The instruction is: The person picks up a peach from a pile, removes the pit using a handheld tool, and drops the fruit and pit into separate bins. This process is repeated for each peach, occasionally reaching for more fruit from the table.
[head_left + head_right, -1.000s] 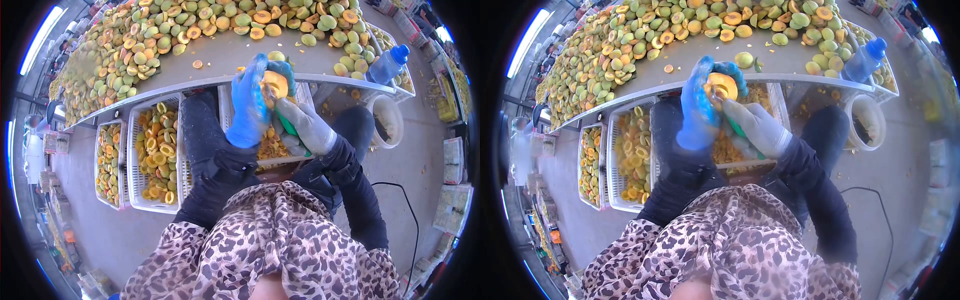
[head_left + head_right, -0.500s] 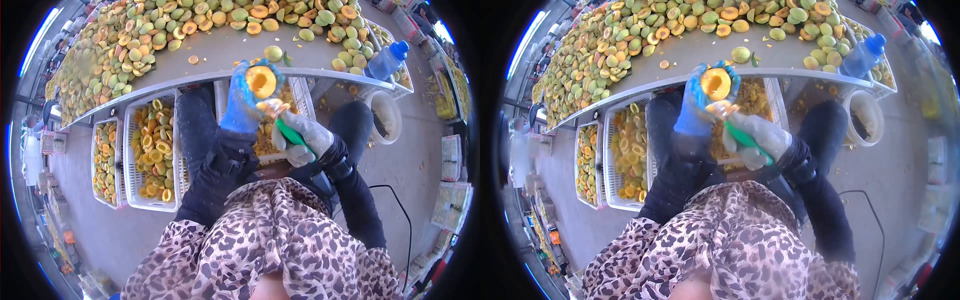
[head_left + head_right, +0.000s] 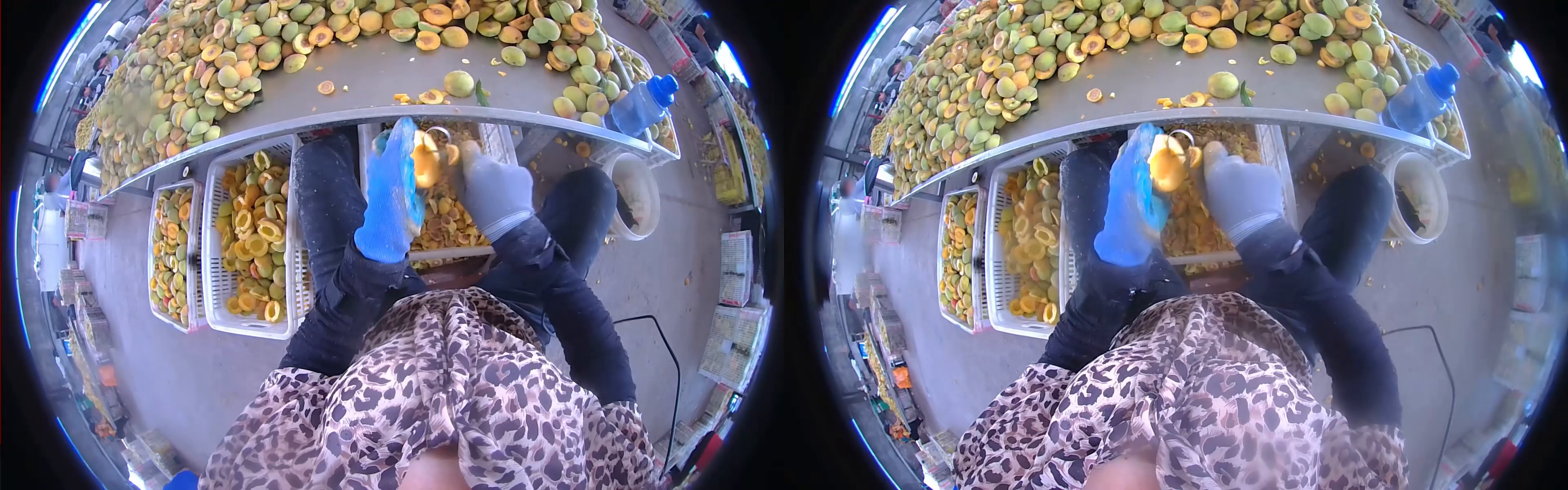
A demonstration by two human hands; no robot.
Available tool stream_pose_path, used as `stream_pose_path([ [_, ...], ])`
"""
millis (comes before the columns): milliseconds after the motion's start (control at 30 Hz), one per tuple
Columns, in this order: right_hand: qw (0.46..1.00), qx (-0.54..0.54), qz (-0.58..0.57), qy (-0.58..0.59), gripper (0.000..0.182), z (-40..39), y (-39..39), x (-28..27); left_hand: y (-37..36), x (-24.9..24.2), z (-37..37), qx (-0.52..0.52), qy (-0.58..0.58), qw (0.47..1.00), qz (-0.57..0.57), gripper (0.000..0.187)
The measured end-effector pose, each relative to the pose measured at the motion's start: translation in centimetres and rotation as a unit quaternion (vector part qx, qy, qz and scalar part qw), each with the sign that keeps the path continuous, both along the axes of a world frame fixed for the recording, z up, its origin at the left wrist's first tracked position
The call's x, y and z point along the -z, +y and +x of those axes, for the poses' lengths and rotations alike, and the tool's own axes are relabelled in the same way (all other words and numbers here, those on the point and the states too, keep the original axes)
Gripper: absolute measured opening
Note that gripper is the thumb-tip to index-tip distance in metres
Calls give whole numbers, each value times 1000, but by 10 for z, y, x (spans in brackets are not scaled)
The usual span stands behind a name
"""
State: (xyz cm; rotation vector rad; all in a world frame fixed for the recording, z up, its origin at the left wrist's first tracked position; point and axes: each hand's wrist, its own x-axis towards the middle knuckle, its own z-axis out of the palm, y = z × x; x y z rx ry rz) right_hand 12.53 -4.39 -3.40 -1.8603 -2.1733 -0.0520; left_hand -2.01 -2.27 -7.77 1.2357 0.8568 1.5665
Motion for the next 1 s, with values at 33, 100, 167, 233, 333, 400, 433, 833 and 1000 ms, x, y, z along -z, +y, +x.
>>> stream_pose_path([
  [33, 1000, 2, 2, -1, 28, 1, 2, 6, -9, -11, -6, 21, -10, 1000, -10, 45],
  [100, 988, 108, -113, 5, 29, 4, 11, 26, -30, -17, -21, 24, -162, 981, -102, 37],
  [167, 985, 98, -139, 13, 32, 29, 18, 47, -19, 5, -94, 90, -252, 954, -134, 14],
  [233, 983, 89, -151, 50, 39, 37, 5, 59, -26, -49, -129, -268, 345, 898, -59, 12],
  [333, 978, 58, -171, 101, 36, 26, -1, 72, 21, -58, -124, -296, 525, 793, 85, 18],
  [400, 977, 19, -165, 136, 35, 14, -4, 68, 64, -64, -72, -164, 456, 854, 187, 29],
  [433, 970, -1, -187, 155, 34, 9, -4, 62, 87, -63, -43, -63, 428, 873, 226, 35],
  [833, 944, 42, -160, 287, 23, 50, -14, 44, 211, 20, 73, 106, 682, 718, 90, 43],
  [1000, 888, 12, -77, 453, 26, 54, 21, -7, 136, -51, 49, 288, -170, 902, -275, 45],
])
